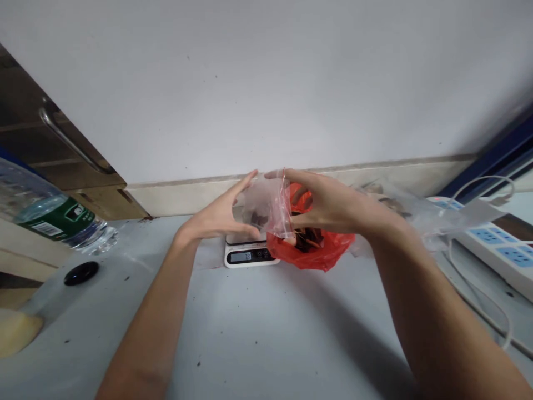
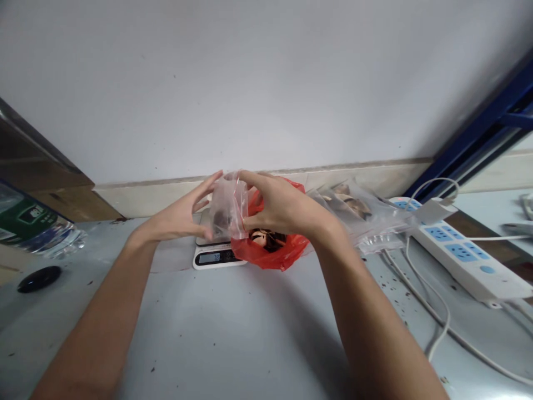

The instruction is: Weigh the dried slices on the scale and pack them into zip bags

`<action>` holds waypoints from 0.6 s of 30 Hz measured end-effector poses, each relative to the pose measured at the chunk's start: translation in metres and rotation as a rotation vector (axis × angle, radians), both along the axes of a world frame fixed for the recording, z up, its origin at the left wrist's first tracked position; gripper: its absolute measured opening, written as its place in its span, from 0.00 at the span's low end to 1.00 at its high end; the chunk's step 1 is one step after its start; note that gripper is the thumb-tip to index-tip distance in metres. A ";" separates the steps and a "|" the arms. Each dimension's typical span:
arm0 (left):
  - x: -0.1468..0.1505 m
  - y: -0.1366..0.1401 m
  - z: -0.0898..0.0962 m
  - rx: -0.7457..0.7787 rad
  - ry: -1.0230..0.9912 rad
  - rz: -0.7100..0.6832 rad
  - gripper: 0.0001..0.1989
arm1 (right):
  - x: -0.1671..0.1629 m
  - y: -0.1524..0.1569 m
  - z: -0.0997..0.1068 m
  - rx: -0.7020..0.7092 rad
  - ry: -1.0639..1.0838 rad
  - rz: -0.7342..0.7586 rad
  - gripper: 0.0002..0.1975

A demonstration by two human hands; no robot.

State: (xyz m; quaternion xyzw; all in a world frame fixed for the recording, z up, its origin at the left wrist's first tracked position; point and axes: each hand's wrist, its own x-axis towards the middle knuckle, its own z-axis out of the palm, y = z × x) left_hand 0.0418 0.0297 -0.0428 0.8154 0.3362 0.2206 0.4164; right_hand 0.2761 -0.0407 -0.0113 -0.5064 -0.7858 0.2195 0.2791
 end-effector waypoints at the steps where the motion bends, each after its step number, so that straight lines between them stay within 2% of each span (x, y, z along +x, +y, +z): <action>1: -0.003 0.003 -0.002 -0.050 -0.077 0.031 0.67 | 0.003 -0.001 0.002 0.023 0.023 0.021 0.33; 5: -0.005 0.007 -0.010 -0.279 -0.326 0.163 0.51 | 0.015 -0.002 0.006 0.066 0.101 0.060 0.41; 8: 0.002 0.005 -0.009 -0.406 -0.483 0.216 0.50 | 0.030 -0.002 0.006 0.043 0.099 0.017 0.46; 10: 0.008 0.004 -0.006 -0.417 -0.587 0.287 0.45 | 0.044 -0.003 0.007 -0.009 0.033 -0.009 0.39; 13: 0.016 0.002 0.001 -0.396 -0.662 0.379 0.35 | 0.067 -0.005 0.012 -0.103 -0.109 0.031 0.21; 15: 0.021 0.000 0.006 -0.352 -0.643 0.390 0.31 | 0.078 -0.004 0.012 -0.114 -0.187 -0.030 0.17; 17: 0.025 -0.002 0.009 -0.284 -0.595 0.369 0.30 | 0.081 0.000 0.007 -0.079 -0.249 -0.170 0.15; 18: 0.028 -0.003 0.010 -0.247 -0.569 0.359 0.30 | 0.081 0.003 0.002 -0.058 -0.276 -0.228 0.18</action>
